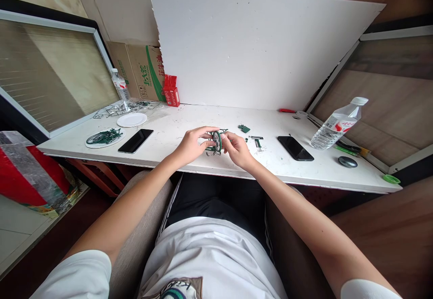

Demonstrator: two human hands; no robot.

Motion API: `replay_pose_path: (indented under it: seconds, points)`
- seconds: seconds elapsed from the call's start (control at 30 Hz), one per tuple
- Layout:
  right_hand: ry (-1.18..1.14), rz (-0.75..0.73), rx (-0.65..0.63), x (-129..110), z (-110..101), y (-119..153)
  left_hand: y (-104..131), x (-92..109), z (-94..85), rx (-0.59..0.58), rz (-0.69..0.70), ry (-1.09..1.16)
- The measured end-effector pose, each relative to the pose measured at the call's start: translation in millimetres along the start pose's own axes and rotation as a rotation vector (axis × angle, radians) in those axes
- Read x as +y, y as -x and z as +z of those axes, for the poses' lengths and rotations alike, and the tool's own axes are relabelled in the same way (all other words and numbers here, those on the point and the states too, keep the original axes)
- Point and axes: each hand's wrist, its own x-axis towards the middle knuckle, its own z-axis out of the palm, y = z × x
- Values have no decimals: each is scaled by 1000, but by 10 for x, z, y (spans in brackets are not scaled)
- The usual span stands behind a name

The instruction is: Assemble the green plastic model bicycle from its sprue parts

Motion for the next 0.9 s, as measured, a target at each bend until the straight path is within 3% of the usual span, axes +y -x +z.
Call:
replay_pose_path:
  seconds: [0.53, 0.9]
  points:
    - [-22, 15, -60, -33, -17, -4, 1, -33, 7, -5, -27, 60]
    - [26, 32, -53, -32, -3, 1, 21, -29, 44, -18, -9, -30]
